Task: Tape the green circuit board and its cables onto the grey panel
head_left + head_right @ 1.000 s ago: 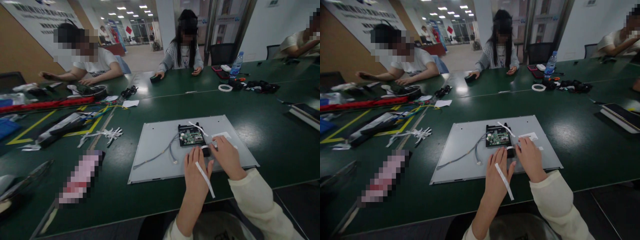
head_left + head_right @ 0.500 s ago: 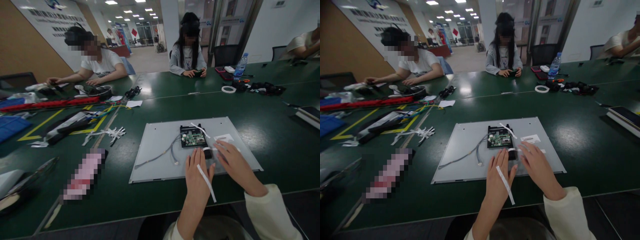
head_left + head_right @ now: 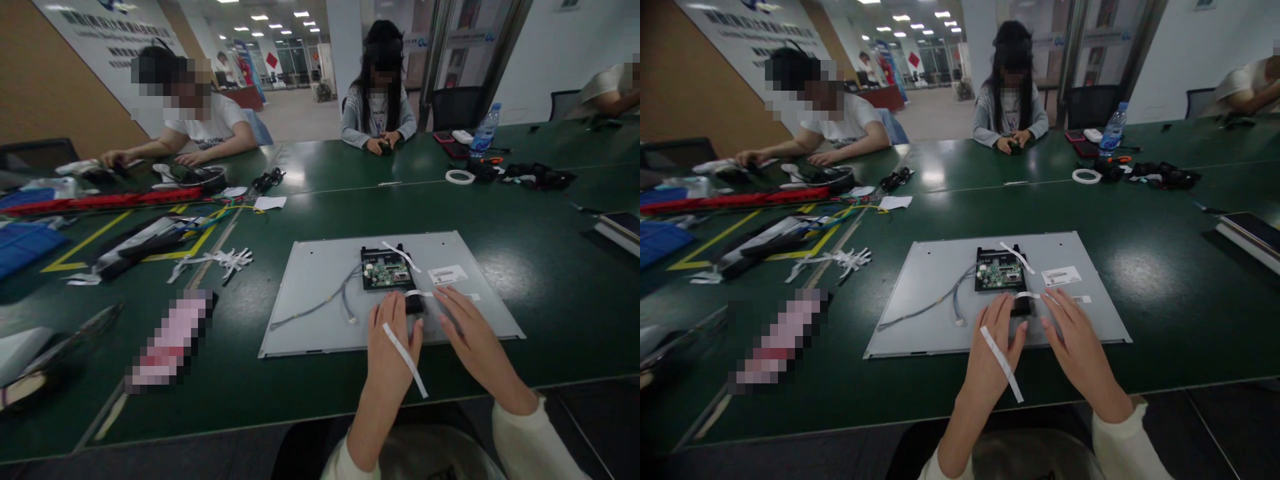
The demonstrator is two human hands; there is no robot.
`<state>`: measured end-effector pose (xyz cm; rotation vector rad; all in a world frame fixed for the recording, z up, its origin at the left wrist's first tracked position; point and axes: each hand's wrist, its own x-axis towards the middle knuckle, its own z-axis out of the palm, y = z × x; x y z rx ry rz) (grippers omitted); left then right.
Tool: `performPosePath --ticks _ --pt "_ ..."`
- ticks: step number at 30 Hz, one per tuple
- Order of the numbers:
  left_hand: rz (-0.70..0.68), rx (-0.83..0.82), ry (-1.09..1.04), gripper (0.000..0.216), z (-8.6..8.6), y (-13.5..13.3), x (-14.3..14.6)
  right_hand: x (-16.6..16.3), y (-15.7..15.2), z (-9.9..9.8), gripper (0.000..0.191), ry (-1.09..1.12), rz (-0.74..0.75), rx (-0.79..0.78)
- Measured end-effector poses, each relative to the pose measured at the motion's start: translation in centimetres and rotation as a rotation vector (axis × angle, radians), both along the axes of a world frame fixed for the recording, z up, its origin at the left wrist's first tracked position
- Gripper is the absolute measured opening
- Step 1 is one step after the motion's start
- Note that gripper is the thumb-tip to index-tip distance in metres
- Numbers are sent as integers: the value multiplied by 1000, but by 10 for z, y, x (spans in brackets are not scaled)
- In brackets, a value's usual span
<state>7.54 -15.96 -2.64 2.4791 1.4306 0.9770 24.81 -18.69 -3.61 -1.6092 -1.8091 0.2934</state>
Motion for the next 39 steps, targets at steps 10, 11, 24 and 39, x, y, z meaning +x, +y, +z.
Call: performPosePath --ticks 10,11,24,39 --pt "65 -152 -234 25 35 9 -13 -77 -40 25 41 1033 114 -519" --pt "80 -133 -219 25 35 9 -15 -81 -39 23 44 1074 107 -517" --pt "304 -45 150 28 33 21 -56 -74 -38 25 22 1027 97 -360" --pt "361 -222 450 36 40 40 -100 -98 80 45 33 765 367 -285"
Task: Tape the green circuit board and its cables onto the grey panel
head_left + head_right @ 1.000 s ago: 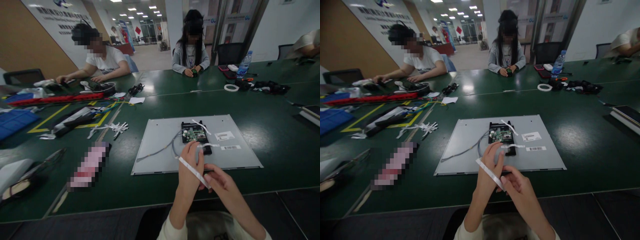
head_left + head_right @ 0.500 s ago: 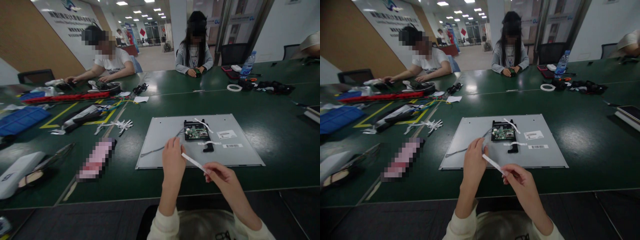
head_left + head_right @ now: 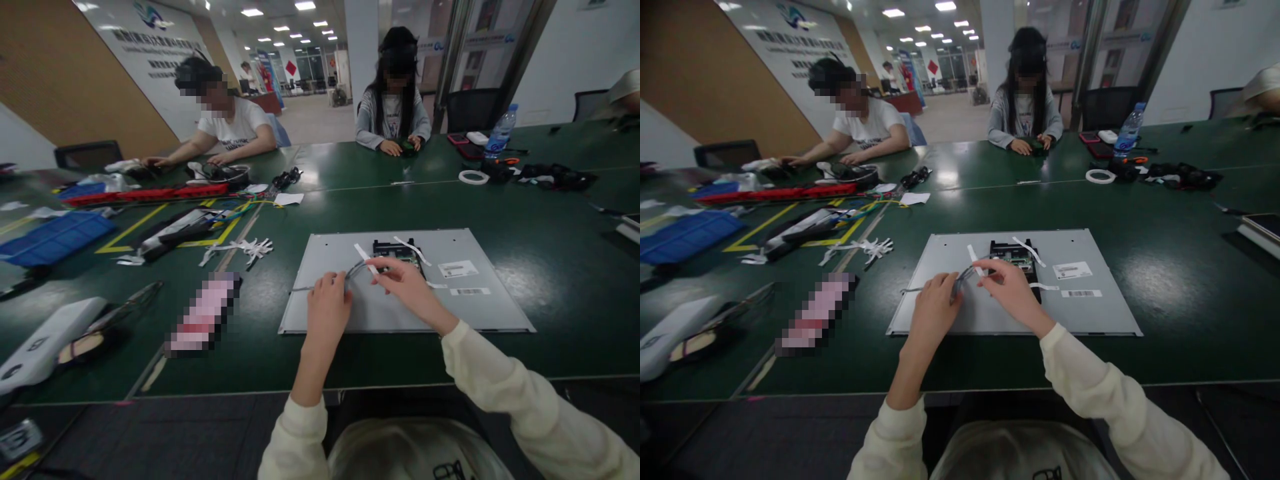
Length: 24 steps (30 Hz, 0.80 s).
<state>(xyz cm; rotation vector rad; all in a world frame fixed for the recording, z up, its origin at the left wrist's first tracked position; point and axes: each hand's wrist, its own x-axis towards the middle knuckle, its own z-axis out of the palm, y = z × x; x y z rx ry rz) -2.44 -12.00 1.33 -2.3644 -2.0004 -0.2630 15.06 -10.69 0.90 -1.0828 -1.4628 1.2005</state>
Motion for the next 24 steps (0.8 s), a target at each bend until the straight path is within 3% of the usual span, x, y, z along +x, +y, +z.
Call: performPosePath --ticks 6,13,16,21,24 --pt "5 20 -7 32 -4 9 -9 -20 2 -12 40 42 106 -197" --pt "-147 13 6 44 -3 17 -15 -22 -2 -23 36 226 112 -377" --pt "-268 7 -5 43 -3 19 -19 -21 -1 -16 38 223 93 -365" --pt "-409 -21 -137 40 -12 26 -27 -21 0 7 45 290 19 -164" --pt "-470 -37 -242 43 -16 29 -28 -27 -1 8 49 302 34 -204"
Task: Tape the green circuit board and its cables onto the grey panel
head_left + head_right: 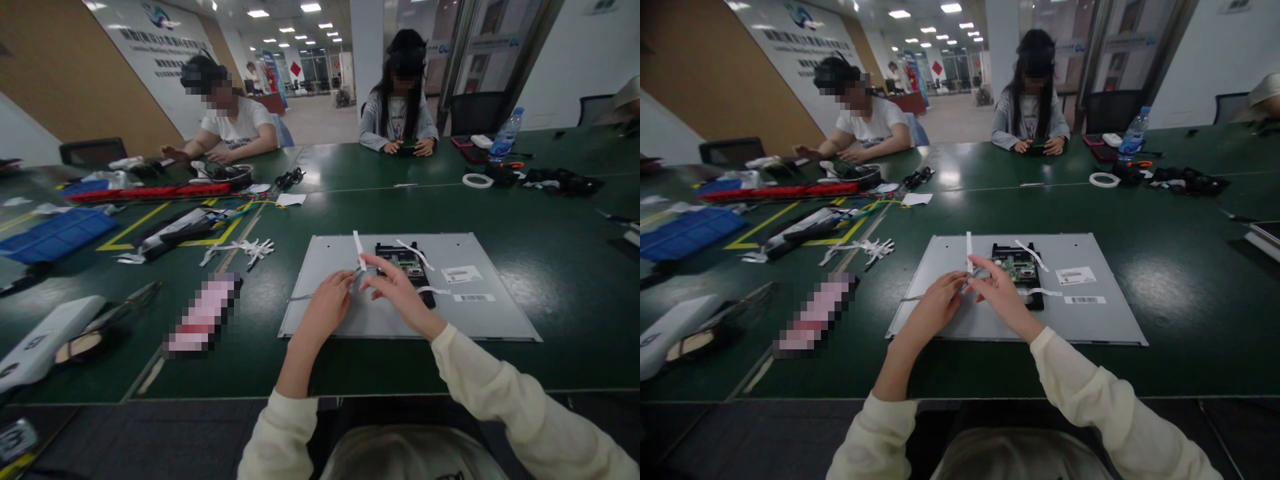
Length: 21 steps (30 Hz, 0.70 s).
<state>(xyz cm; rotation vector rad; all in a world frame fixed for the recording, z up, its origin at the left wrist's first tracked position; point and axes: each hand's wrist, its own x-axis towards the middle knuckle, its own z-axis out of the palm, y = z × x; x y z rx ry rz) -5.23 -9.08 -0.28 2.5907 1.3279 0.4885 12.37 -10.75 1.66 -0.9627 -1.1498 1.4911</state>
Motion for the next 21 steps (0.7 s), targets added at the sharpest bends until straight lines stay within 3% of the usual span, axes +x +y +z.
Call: performPosePath --ticks 3,8,12,17,21 --pt "-7 -64 -104 50 -2 0 0 -9 -2 -10 53 -15 69 -152" --pt "179 -93 -194 49 -6 0 -4 -12 -4 -19 44 107 116 -299" --pt "86 -85 -187 63 -6 0 -4 -7 -3 -16 32 224 115 -386" --pt "75 -129 -155 69 -5 0 -2 -5 -6 -16 31 273 101 -418" --pt "94 -123 -170 71 -8 0 -2 -6 -7 -12 38 205 40 -327"
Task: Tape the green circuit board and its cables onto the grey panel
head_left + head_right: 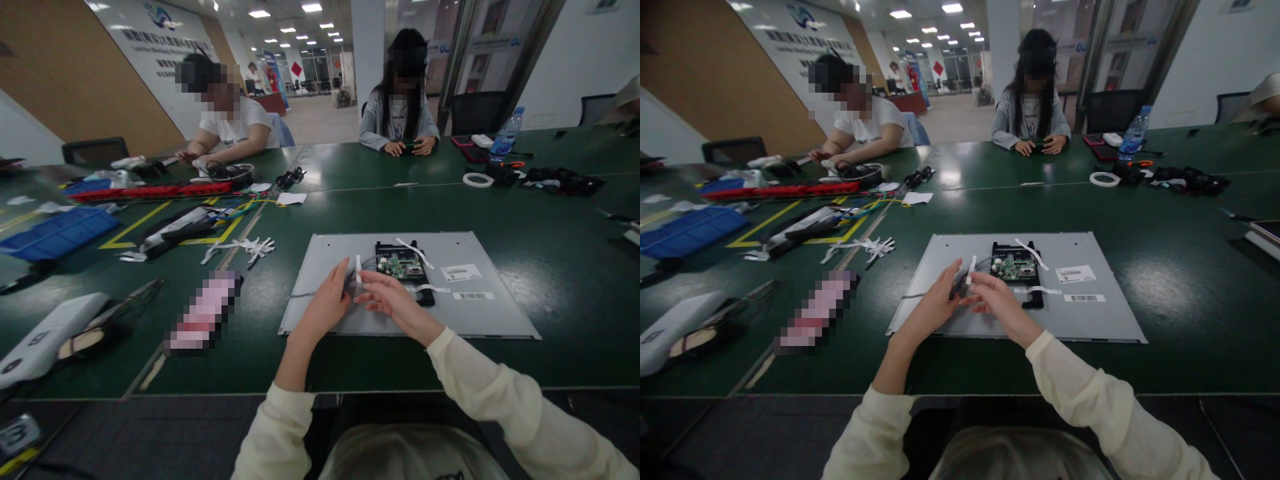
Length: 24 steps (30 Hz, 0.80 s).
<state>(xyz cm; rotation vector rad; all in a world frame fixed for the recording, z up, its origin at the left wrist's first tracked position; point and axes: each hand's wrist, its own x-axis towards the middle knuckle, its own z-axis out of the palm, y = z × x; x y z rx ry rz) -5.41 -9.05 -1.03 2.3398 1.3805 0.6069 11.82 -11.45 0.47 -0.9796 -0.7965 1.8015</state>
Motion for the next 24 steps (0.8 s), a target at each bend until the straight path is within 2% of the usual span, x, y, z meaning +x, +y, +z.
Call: performPosePath --ticks 4,6,8,11,14,18,24 --pt "2 -2 -3 70 1 -1 1 -1 3 5 48 -63 -57 202" --pt "0 3 -2 71 2 -2 2 -2 4 4 49 -77 -54 244" --pt "13 4 -5 72 3 -1 2 -3 4 0 48 -85 -27 207" --pt "15 11 -3 74 2 0 2 -4 4 -4 45 -47 19 50" --pt "-61 27 49 75 1 1 2 -3 3 -4 34 51 29 -61" --pt "-145 39 181 67 -2 2 1 0 4 -4 22 140 62 -83" --pt "-118 45 295 62 0 2 6 6 2 0 27 157 153 -46"
